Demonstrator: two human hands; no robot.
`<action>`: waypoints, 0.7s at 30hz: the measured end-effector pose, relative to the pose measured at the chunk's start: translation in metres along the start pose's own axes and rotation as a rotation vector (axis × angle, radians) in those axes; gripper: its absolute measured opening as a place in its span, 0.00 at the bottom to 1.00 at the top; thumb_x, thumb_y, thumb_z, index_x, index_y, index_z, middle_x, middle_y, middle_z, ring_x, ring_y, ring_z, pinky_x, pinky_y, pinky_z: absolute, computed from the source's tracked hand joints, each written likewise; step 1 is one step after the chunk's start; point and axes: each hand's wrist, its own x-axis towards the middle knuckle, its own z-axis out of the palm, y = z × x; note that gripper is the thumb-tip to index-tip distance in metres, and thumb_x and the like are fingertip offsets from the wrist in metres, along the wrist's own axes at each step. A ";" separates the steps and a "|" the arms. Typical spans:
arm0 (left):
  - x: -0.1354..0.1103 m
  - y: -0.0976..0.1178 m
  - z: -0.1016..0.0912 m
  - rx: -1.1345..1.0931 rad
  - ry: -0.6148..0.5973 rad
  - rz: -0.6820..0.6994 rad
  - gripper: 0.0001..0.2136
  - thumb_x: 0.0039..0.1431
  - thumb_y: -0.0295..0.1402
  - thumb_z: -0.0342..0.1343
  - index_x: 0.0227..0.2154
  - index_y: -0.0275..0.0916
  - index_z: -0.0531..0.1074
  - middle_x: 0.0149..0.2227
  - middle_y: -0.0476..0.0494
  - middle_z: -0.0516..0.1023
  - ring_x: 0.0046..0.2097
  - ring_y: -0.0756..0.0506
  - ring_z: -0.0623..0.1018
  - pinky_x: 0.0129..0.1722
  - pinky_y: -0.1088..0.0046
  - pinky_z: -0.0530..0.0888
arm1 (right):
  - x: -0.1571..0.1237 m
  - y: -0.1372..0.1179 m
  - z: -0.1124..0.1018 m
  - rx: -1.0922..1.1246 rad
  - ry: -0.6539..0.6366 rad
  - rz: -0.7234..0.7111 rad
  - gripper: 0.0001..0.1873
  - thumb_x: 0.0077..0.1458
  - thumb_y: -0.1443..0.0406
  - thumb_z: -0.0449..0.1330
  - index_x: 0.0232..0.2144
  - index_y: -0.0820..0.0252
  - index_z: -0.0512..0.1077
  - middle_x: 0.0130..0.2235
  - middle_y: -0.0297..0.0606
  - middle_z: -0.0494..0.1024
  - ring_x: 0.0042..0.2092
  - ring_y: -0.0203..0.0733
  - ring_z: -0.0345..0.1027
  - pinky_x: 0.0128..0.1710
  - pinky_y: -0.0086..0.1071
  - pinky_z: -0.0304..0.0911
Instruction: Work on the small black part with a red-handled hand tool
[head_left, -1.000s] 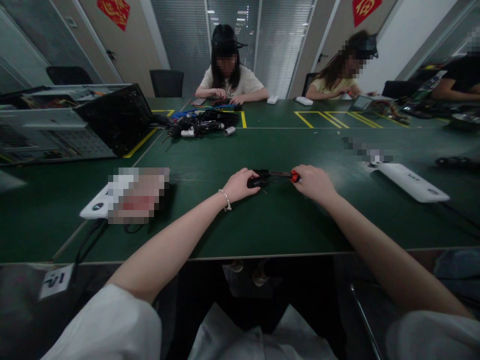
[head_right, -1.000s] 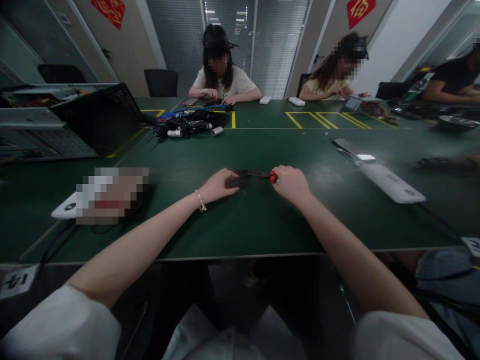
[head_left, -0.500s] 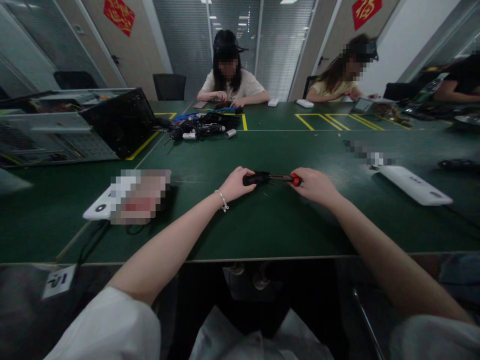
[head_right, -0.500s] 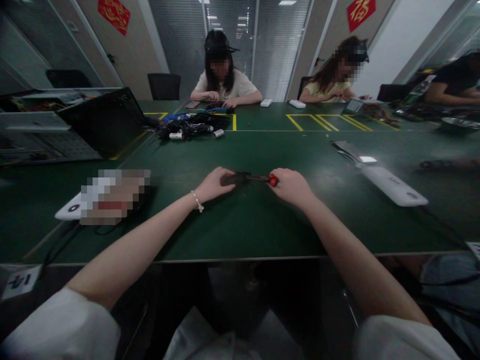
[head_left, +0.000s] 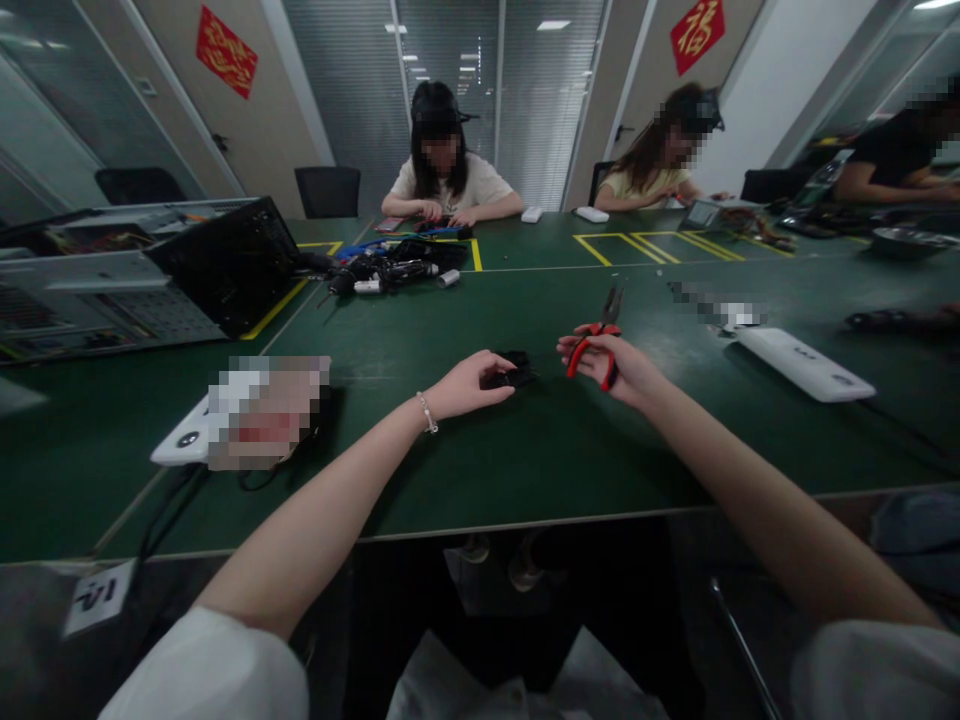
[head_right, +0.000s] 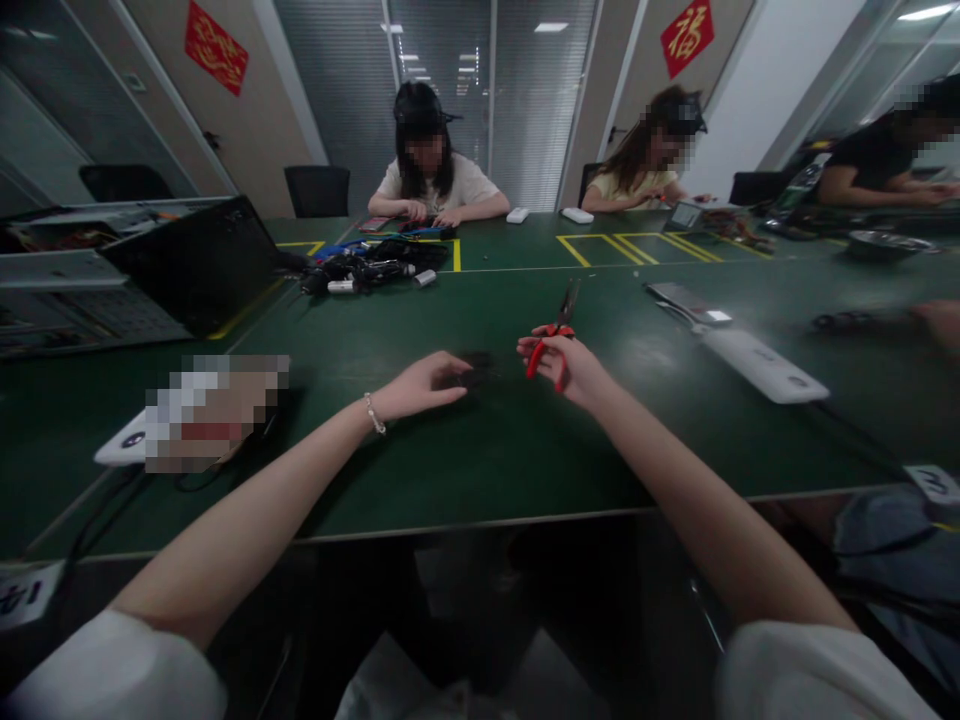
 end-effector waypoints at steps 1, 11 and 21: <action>0.000 0.001 0.001 0.024 -0.016 0.015 0.17 0.53 0.40 0.55 0.44 0.39 0.68 0.44 0.41 0.70 0.41 0.47 0.72 0.39 0.69 0.71 | 0.000 0.000 0.000 0.038 0.003 0.018 0.09 0.51 0.67 0.46 0.37 0.54 0.60 0.49 0.44 0.71 0.51 0.42 0.65 0.46 0.42 0.63; 0.007 0.007 0.021 0.065 -0.030 0.091 0.16 0.55 0.38 0.54 0.45 0.38 0.66 0.44 0.41 0.69 0.44 0.46 0.71 0.44 0.66 0.70 | 0.008 -0.001 -0.018 0.123 -0.027 0.071 0.12 0.50 0.65 0.43 0.36 0.56 0.64 0.43 0.45 0.74 0.49 0.45 0.66 0.45 0.47 0.62; 0.008 0.001 0.025 0.088 0.054 0.067 0.16 0.54 0.36 0.55 0.45 0.38 0.67 0.45 0.41 0.69 0.45 0.45 0.71 0.46 0.64 0.70 | 0.004 -0.005 -0.009 0.468 0.104 0.254 0.12 0.53 0.62 0.48 0.37 0.60 0.65 0.39 0.47 0.75 0.42 0.45 0.70 0.43 0.43 0.65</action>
